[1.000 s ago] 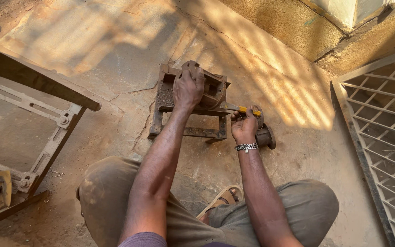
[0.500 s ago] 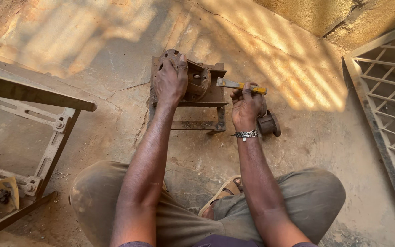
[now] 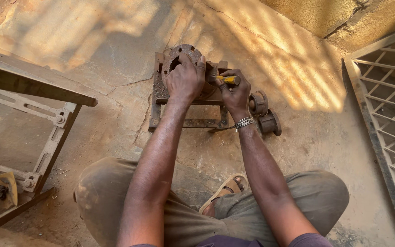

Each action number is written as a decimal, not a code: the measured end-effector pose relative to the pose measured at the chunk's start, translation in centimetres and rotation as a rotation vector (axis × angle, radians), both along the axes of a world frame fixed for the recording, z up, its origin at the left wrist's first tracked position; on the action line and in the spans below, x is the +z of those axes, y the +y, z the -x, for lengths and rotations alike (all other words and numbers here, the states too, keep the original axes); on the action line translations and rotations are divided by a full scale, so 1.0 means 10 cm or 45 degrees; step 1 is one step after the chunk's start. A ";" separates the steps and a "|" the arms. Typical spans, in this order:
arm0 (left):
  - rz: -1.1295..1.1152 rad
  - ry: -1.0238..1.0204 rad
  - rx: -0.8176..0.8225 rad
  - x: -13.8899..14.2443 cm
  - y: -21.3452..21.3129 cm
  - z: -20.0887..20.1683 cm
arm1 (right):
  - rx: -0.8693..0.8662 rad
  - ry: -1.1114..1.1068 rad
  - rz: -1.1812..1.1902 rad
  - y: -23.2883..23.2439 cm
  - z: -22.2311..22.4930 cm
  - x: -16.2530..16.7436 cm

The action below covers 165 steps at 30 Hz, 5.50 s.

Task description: The person sits on the ground holding a rusty cast-iron flange mounted on a metal bracket and files its edges and hub with a yellow-handled file, repositioning the part and working around its surface to remove rust.

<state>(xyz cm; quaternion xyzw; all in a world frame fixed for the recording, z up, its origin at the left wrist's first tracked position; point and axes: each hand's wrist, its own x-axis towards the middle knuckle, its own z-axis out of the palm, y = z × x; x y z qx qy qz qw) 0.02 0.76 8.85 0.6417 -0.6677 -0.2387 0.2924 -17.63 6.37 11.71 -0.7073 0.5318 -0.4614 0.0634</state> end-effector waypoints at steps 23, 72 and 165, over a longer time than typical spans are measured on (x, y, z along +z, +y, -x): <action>0.243 0.038 0.119 0.21 0.05 0.40 | 0.059 -0.400 -0.200 -0.12 0.10 0.61; 0.171 -0.058 0.154 0.13 0.05 0.42 | -0.193 -0.175 0.348 0.34 -0.07 0.09; 0.249 -0.088 0.145 0.00 -0.01 0.38 | 0.126 -0.273 -0.024 0.11 0.03 0.27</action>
